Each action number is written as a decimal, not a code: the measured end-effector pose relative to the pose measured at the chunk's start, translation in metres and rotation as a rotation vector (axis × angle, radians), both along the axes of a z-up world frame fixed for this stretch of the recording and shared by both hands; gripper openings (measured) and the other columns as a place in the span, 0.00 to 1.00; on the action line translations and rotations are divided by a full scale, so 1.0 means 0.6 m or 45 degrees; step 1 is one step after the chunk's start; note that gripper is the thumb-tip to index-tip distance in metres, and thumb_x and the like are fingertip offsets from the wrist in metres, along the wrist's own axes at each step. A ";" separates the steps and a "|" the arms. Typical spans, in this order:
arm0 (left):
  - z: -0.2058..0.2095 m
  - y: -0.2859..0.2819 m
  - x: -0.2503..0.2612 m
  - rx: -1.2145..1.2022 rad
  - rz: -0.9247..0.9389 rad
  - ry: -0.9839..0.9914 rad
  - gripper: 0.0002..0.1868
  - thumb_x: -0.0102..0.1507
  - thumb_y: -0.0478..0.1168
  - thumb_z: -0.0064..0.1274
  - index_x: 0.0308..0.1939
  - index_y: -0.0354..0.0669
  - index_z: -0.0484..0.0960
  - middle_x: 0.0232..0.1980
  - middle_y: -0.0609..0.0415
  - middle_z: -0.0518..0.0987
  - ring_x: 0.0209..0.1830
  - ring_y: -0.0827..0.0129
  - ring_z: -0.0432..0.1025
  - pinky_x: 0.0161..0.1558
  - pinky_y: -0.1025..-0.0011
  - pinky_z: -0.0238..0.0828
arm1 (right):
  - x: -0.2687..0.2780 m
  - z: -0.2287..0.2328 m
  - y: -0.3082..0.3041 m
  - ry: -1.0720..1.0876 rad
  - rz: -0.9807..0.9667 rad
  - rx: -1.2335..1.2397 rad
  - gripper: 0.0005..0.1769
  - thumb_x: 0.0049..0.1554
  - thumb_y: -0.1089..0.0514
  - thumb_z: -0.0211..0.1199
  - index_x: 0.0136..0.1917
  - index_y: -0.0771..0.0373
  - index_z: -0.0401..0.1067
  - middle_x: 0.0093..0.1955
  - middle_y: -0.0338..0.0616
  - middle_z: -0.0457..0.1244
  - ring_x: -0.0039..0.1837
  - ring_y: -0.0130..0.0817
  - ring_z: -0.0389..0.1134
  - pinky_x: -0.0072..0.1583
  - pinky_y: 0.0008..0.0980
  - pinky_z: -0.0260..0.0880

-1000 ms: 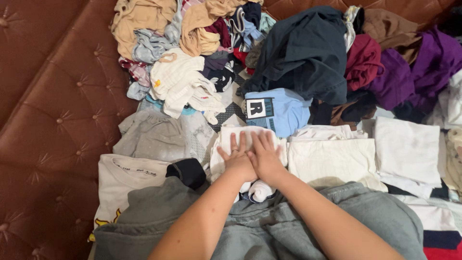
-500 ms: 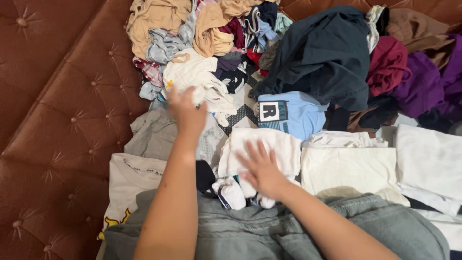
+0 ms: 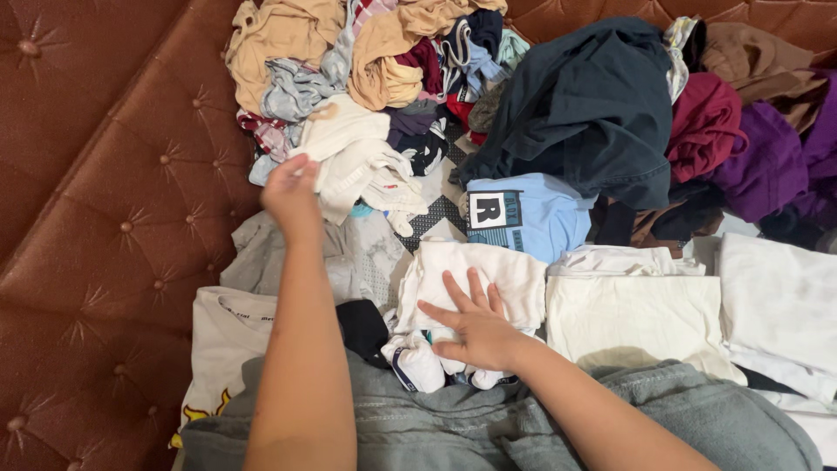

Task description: The person sits on a bed and folds various pieces of clothing, including underwear, socks, and small shirts, by hand. They pick up each item from a pile, unfold it, fold it neatly, and place it on a growing stack.

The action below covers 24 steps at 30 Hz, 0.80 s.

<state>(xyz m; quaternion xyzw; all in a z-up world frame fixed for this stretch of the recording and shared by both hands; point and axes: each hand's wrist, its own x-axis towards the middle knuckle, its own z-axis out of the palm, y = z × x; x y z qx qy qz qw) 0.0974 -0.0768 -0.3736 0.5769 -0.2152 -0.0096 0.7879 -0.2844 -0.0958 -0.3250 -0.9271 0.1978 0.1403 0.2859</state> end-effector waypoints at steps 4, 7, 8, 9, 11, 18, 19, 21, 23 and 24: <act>0.109 0.045 -0.017 -0.657 -0.274 0.342 0.07 0.60 0.23 0.57 0.42 0.30 0.79 0.48 0.43 0.78 0.48 0.60 0.75 0.56 0.63 0.75 | -0.008 -0.008 -0.008 -0.110 -0.028 0.067 0.42 0.56 0.30 0.59 0.80 0.33 0.53 0.87 0.47 0.25 0.84 0.58 0.11 0.77 0.60 0.14; 0.228 0.085 -0.063 -0.756 -0.361 0.330 0.08 0.61 0.24 0.55 0.43 0.32 0.77 0.46 0.44 0.79 0.49 0.57 0.76 0.60 0.56 0.76 | -0.008 -0.005 -0.007 -0.183 -0.073 0.074 0.40 0.56 0.33 0.61 0.78 0.38 0.58 0.86 0.49 0.31 0.84 0.60 0.16 0.77 0.60 0.16; 0.261 0.099 -0.086 -0.800 -0.420 0.274 0.08 0.62 0.23 0.55 0.44 0.31 0.77 0.47 0.43 0.80 0.51 0.56 0.76 0.61 0.56 0.75 | -0.008 -0.003 -0.005 -0.222 -0.104 0.068 0.39 0.56 0.35 0.62 0.77 0.41 0.60 0.86 0.50 0.34 0.85 0.60 0.19 0.78 0.60 0.18; 0.292 0.111 -0.110 -0.816 -0.496 0.228 0.07 0.64 0.23 0.54 0.45 0.31 0.76 0.48 0.43 0.80 0.51 0.56 0.76 0.63 0.56 0.75 | -0.006 0.000 -0.005 -0.263 -0.135 0.060 0.37 0.56 0.36 0.63 0.76 0.43 0.63 0.85 0.50 0.38 0.85 0.61 0.22 0.78 0.60 0.20; 0.337 0.135 -0.155 -0.846 -0.646 0.138 0.06 0.68 0.23 0.52 0.48 0.31 0.76 0.51 0.42 0.79 0.53 0.56 0.76 0.66 0.56 0.76 | -0.001 0.009 -0.010 -0.543 -0.170 0.028 0.37 0.55 0.41 0.66 0.75 0.50 0.64 0.83 0.54 0.45 0.85 0.60 0.31 0.78 0.61 0.24; 0.406 0.185 -0.296 -0.812 -0.907 -0.090 0.03 0.73 0.25 0.56 0.50 0.31 0.80 0.48 0.44 0.81 0.46 0.65 0.77 0.53 0.70 0.76 | -0.017 0.069 -0.014 -1.211 -0.511 0.280 0.34 0.55 0.54 0.70 0.72 0.59 0.65 0.76 0.49 0.60 0.79 0.43 0.59 0.78 0.42 0.55; 0.406 0.183 -0.322 -0.770 -0.970 -0.080 0.03 0.72 0.25 0.57 0.49 0.30 0.81 0.47 0.45 0.81 0.43 0.67 0.77 0.52 0.71 0.76 | -0.019 0.075 -0.015 -1.323 -0.485 0.320 0.38 0.54 0.55 0.71 0.74 0.62 0.61 0.77 0.50 0.57 0.80 0.43 0.57 0.78 0.43 0.52; 0.404 0.177 -0.375 -0.627 -1.181 0.019 0.05 0.69 0.27 0.59 0.49 0.28 0.83 0.48 0.44 0.80 0.42 0.69 0.75 0.49 0.72 0.74 | -0.028 0.072 -0.019 -1.546 -0.429 0.398 0.44 0.54 0.58 0.72 0.78 0.66 0.55 0.78 0.53 0.53 0.81 0.45 0.52 0.80 0.42 0.47; 0.402 0.161 -0.418 -0.441 -1.474 0.070 0.12 0.68 0.29 0.61 0.55 0.27 0.82 0.57 0.45 0.74 0.54 0.66 0.71 0.58 0.70 0.69 | -0.045 0.055 -0.031 -1.464 -0.493 0.407 0.42 0.56 0.55 0.70 0.77 0.64 0.55 0.77 0.51 0.54 0.79 0.42 0.55 0.76 0.42 0.54; 0.400 0.151 -0.432 -0.391 -1.576 0.057 0.18 0.69 0.30 0.61 0.61 0.30 0.77 0.63 0.47 0.71 0.62 0.65 0.68 0.65 0.68 0.66 | -0.054 0.044 -0.040 -1.422 -0.525 0.412 0.41 0.57 0.54 0.68 0.77 0.63 0.55 0.76 0.50 0.55 0.77 0.41 0.57 0.74 0.42 0.58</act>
